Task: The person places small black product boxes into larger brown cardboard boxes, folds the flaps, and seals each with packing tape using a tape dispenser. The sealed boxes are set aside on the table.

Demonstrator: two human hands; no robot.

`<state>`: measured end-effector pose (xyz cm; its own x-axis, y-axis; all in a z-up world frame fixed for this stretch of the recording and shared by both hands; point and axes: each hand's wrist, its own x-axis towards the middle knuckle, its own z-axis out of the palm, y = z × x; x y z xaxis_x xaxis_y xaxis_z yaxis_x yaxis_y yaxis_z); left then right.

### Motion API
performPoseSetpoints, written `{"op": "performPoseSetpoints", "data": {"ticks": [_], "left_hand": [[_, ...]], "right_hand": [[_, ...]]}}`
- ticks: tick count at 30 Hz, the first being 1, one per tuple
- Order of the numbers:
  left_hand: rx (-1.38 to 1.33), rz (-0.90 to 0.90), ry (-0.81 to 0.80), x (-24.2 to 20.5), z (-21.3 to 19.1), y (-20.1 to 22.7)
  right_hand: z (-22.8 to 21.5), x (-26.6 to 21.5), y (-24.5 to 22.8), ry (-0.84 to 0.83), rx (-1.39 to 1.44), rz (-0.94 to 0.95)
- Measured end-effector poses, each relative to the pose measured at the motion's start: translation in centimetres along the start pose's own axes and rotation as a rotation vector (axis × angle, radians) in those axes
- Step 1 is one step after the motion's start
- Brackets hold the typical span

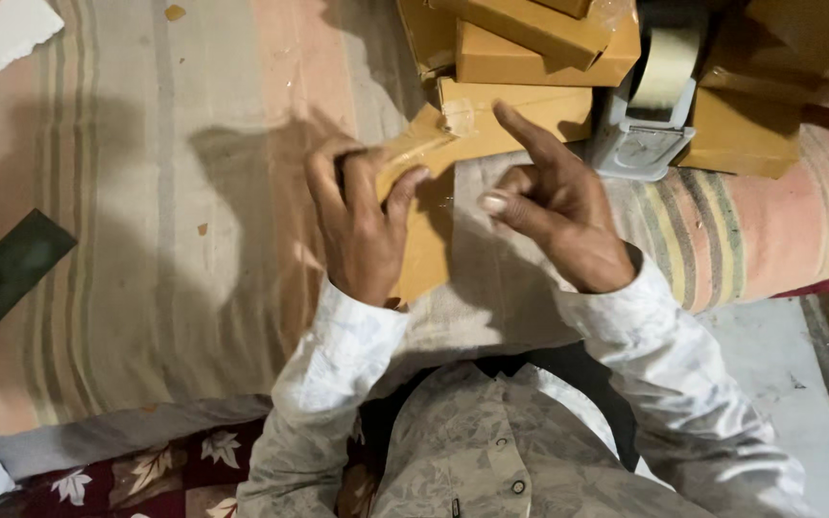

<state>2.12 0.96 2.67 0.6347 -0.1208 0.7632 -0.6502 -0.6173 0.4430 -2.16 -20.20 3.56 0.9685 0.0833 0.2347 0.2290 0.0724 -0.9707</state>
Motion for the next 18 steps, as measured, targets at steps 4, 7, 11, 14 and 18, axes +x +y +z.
{"op": "performPoseSetpoints", "data": {"ticks": [4, 7, 11, 14, 18], "left_hand": [[0.046, 0.108, 0.118, -2.5, -0.2, 0.7], [0.023, 0.144, 0.161, -3.0, 0.2, -0.4], [-0.028, 0.136, 0.224, -3.6, 1.0, -2.0], [-0.025, 0.143, 0.248, -4.6, 1.1, -2.6], [0.047, 0.164, 0.2, -4.5, 0.2, -3.1]], "right_hand": [[2.9, 1.2, -1.4, -0.039, 0.05, -0.056], [4.3, 1.9, -1.6, -0.013, 0.031, -0.074], [4.8, 3.3, -0.4, -0.029, -0.023, -0.095], [5.0, 3.9, 1.1, -0.047, -0.104, -0.045], [5.4, 4.8, 1.8, -0.072, -0.21, -0.005]]}}
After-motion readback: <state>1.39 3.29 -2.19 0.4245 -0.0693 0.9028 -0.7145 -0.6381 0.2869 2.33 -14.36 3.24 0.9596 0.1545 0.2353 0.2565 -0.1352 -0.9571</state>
